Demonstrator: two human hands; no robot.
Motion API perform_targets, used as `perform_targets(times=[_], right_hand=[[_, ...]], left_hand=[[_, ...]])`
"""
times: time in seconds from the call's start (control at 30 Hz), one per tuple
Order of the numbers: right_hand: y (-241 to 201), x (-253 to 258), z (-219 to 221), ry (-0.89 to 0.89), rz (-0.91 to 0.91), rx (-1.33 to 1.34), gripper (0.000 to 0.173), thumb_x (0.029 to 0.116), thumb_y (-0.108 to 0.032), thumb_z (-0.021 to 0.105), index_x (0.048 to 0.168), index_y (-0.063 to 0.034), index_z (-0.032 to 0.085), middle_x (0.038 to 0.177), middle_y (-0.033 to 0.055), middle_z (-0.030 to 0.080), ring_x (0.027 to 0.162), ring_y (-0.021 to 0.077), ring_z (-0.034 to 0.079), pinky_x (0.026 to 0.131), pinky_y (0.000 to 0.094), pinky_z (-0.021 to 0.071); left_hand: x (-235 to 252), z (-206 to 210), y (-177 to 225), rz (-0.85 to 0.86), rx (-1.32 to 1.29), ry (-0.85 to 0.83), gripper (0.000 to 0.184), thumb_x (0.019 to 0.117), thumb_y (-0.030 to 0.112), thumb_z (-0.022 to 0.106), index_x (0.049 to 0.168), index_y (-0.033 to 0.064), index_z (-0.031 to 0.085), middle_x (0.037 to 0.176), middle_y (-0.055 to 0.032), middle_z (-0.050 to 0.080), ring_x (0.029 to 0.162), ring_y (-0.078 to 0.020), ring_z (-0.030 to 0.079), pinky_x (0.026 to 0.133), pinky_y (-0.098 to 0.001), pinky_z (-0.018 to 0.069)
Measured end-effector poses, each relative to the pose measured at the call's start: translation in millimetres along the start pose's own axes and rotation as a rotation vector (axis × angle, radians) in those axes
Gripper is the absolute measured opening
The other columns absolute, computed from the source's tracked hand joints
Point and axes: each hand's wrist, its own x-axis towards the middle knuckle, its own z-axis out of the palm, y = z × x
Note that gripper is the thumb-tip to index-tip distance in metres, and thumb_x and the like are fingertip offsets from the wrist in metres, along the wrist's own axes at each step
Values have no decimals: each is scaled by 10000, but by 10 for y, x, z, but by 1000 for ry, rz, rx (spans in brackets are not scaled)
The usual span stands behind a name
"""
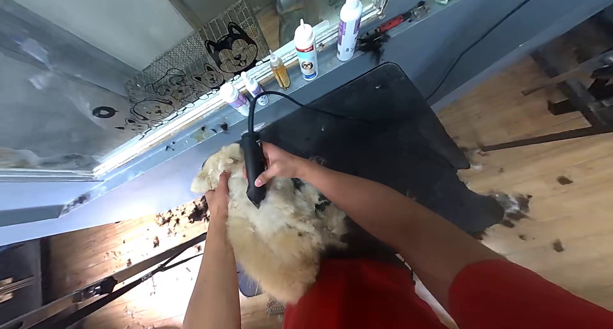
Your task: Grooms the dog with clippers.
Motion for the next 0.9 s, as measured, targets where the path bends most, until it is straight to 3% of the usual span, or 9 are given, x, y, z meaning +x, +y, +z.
perform_targets(times=[0.1,0.2,0.3,0.4,0.47,0.57,0.73,0.8,0.9], right_hand=[[26,-242,-14,-40,76,49,713,664,105,773,1297,65,450,1023,209,714,947,315,729,890,463,610],[175,-593,48,-71,151,57,735,648,36,800,1299,49,458,997,205,721,907,315,735,845,472,620],[325,-861,82,-140,184,100,651,682,37,795,1250,46,477,1024,200,728,939,317,735,854,471,615],[128,-774,102,-159,219,46,668,670,55,800,1259,43,488,1035,189,729,952,301,736,871,460,616],[12,-621,65,-95,79,49,649,685,54,792,1257,57,485,1044,202,716,959,312,728,879,469,614],[15,-439,-15,-75,-83,165,571,713,117,741,1205,36,463,1047,239,700,979,376,718,891,511,603],[252,-766,8,-104,115,143,601,653,19,767,1187,25,491,966,206,713,895,339,726,812,494,615],[387,-949,33,-138,175,153,605,661,11,776,1194,23,488,991,199,714,923,327,725,836,486,608],[313,-971,43,-86,102,158,560,693,15,768,1185,30,500,993,208,719,921,332,729,829,483,613]], left_hand=[[25,-17,-23,-17,4,15,754,863,603,733,1301,11,574,1108,-155,692,992,-215,681,885,-457,566],[51,-30,-28,-21,10,19,784,843,643,730,1283,11,584,1094,-154,697,980,-220,686,883,-464,567],[4,-16,27,7,-7,15,741,865,609,731,1267,3,592,1069,-152,703,964,-219,691,872,-460,574],[-49,-8,27,25,-17,-22,700,877,569,742,1274,13,590,1065,-133,705,950,-191,691,865,-429,577],[-41,3,-9,34,-18,-28,661,862,562,761,1224,26,624,1007,-106,716,883,-161,700,815,-404,591],[-51,-15,-45,39,-7,-25,673,847,567,774,1227,32,623,1019,-107,715,892,-163,699,824,-413,590],[-123,-22,32,54,-1,22,655,860,522,784,1232,13,611,1038,-135,709,923,-199,696,849,-443,579],[-133,-35,12,61,-13,19,689,862,525,779,1270,3,589,1076,-150,709,963,-216,701,882,-456,581],[-204,-61,49,81,80,12,727,830,579,788,1241,6,613,1076,-151,713,984,-235,701,899,-485,571]])
